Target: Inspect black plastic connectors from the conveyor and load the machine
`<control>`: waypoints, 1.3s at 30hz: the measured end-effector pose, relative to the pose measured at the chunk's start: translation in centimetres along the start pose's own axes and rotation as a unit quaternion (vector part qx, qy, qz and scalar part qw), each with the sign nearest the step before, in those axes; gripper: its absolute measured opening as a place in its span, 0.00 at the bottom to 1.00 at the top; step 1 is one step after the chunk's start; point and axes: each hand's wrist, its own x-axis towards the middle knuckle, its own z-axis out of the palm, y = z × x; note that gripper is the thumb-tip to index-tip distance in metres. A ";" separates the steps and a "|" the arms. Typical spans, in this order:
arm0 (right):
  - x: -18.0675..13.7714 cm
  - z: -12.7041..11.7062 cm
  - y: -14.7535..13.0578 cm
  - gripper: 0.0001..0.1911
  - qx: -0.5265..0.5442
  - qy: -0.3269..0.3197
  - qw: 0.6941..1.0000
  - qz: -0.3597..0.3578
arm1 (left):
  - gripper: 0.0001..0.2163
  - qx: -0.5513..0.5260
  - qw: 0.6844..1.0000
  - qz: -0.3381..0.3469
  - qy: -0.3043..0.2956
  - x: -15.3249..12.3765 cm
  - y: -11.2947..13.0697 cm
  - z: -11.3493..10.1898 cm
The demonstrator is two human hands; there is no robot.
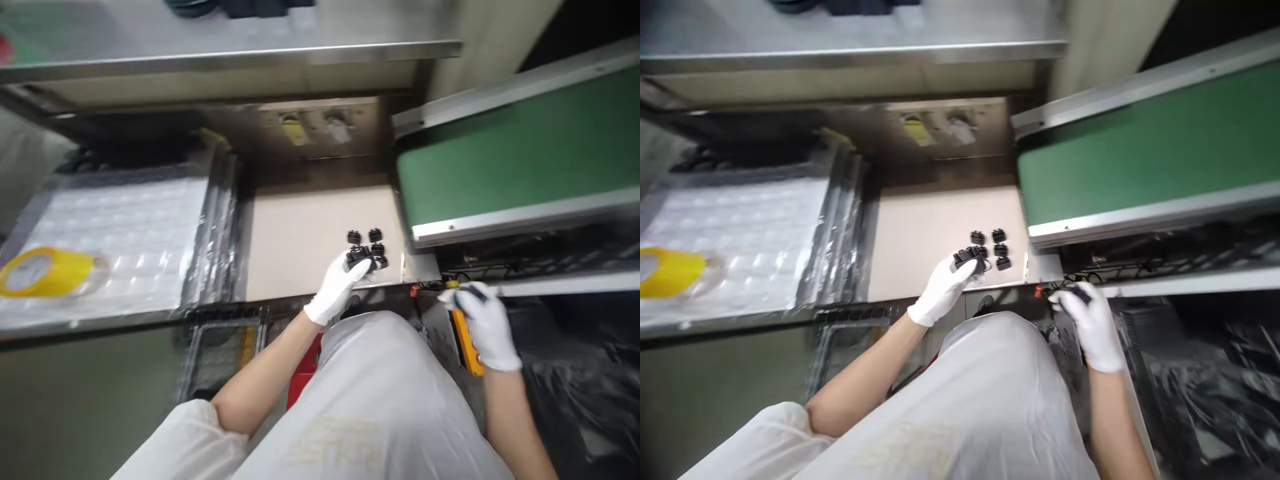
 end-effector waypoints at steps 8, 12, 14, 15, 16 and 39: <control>12.1 31.0 -3.9 0.14 -0.284 -0.314 0.896 -0.130 | 0.28 0.245 0.952 -0.071 0.170 0.2 -6.5 -27.4; 15.0 37.0 -4.9 0.13 -0.353 -0.331 0.861 -0.158 | 0.26 0.294 0.944 -0.049 0.141 1.2 -7.1 -31.3; 15.6 38.4 -5.1 0.12 -0.376 -0.340 0.847 -0.161 | 0.23 0.369 0.920 -0.032 0.127 1.9 -7.5 -32.3; 15.8 38.9 -5.2 0.13 -0.386 -0.345 0.840 -0.161 | 0.23 0.422 0.899 -0.024 0.115 2.2 -7.6 -32.6; 15.8 39.1 -5.3 0.13 -0.392 -0.349 0.836 -0.162 | 0.22 0.478 0.872 -0.017 0.100 2.5 -7.8 -33.0; 12.9 20.2 3.4 0.25 -0.452 -0.110 0.885 0.014 | 0.14 0.438 0.895 0.009 -0.083 10.4 -11.1 -7.3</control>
